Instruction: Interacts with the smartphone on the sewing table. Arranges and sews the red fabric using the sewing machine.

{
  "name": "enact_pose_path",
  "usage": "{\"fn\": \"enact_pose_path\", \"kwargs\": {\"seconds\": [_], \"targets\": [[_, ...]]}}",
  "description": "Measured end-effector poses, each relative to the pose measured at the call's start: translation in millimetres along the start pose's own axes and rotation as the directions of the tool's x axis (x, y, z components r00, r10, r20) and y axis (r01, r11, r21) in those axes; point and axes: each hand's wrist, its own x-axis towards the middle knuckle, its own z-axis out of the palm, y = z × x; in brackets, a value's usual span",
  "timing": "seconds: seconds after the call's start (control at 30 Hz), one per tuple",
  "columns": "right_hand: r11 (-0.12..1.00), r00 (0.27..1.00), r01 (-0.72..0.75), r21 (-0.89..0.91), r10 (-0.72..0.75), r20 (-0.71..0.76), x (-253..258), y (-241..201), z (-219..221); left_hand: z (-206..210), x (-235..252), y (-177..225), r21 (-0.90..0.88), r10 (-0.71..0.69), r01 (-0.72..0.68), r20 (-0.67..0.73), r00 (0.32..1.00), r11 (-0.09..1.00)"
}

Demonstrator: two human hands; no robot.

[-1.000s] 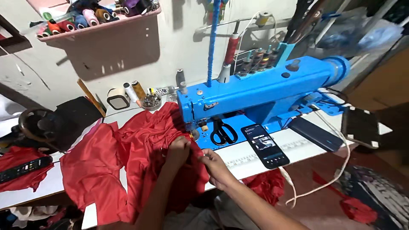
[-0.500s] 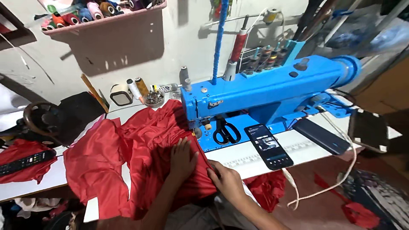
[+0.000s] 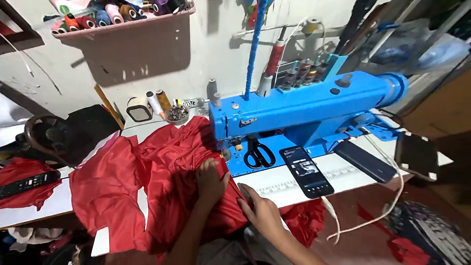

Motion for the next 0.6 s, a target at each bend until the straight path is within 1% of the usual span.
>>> {"fn": "enact_pose_path", "kwargs": {"seconds": [0.1,0.17,0.23,0.3,0.37,0.4,0.5,0.6], "targets": [[0.996,0.994,-0.079,0.039,0.075,0.076,3.7,-3.5,-4.8,2.7,-2.2,-5.7,-0.010,0.039,-0.040,-0.015,0.999,0.999],[0.993,0.991,-0.099,0.059,0.093,0.091,5.1,-3.3,-6.8,5.4,-2.9,-7.4,0.003,0.065,-0.065,-0.042,0.997,0.998],[0.996,0.997,-0.067,0.055,0.065,0.038,3.8,-1.2,-6.1,8.3,-3.6,-7.4,0.027,0.086,-0.084,-0.070,0.994,0.996],[1.000,0.998,0.000,0.024,0.001,-0.058,1.3,3.1,-2.6,10.7,-3.6,-6.7,0.053,0.094,-0.090,-0.088,0.992,0.995],[0.996,0.981,0.084,-0.033,-0.088,-0.174,-1.2,8.7,2.4,10.5,-2.7,-2.1,0.081,0.074,-0.066,-0.090,0.993,0.994],[0.991,0.967,0.121,-0.059,-0.131,-0.220,-1.9,11.3,4.3,8.8,-2.0,1.8,0.088,0.048,-0.042,-0.069,0.996,0.995],[0.980,0.944,0.171,-0.099,-0.191,-0.270,-5.8,16.8,7.1,7.5,0.6,9.2,0.090,-0.004,0.008,-0.037,0.999,0.996],[0.979,0.950,0.173,-0.105,-0.194,-0.245,-12.4,20.2,8.7,6.1,0.7,9.5,0.078,-0.017,0.018,-0.016,1.000,0.997]]}}
